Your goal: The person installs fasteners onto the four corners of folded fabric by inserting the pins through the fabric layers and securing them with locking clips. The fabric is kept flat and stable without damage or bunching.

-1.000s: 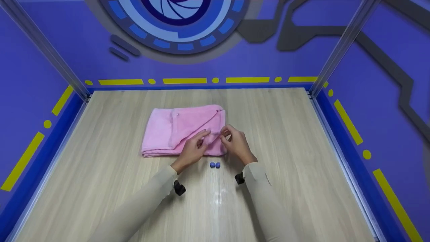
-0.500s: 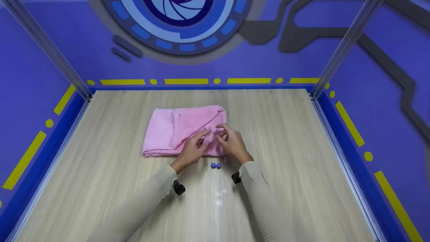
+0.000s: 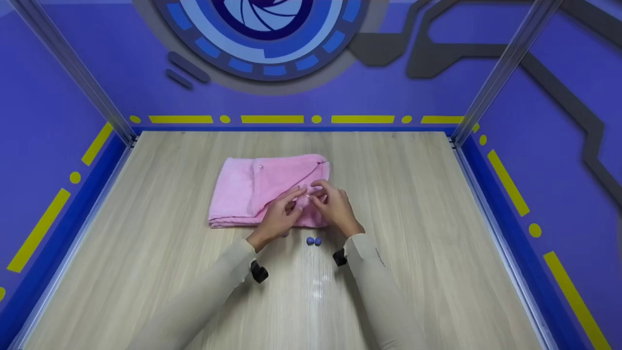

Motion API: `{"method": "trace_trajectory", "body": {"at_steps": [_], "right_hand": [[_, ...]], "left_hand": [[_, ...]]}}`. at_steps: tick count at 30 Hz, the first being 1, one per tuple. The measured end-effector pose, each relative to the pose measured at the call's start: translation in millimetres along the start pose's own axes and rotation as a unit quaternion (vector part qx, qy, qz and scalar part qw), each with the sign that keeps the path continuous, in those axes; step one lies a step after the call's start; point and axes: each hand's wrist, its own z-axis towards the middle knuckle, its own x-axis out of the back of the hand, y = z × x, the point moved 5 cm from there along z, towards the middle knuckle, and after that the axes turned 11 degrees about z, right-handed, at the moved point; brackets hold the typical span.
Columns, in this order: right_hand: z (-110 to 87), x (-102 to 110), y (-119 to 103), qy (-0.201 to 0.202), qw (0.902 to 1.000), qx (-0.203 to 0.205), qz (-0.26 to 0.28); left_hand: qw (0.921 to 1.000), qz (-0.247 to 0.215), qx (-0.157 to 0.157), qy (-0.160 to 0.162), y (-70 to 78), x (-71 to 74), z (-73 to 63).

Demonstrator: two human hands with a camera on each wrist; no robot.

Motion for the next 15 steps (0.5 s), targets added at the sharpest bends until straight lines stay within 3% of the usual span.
{"method": "trace_trajectory", "body": {"at_steps": [15], "right_hand": [[-0.9, -3.3, -6.8, 0.008, 0.9999, -0.005, -0.01]], "left_hand": [[1.0, -0.002, 0.0, -0.004, 2.3, 0.0, -0.8]]}}
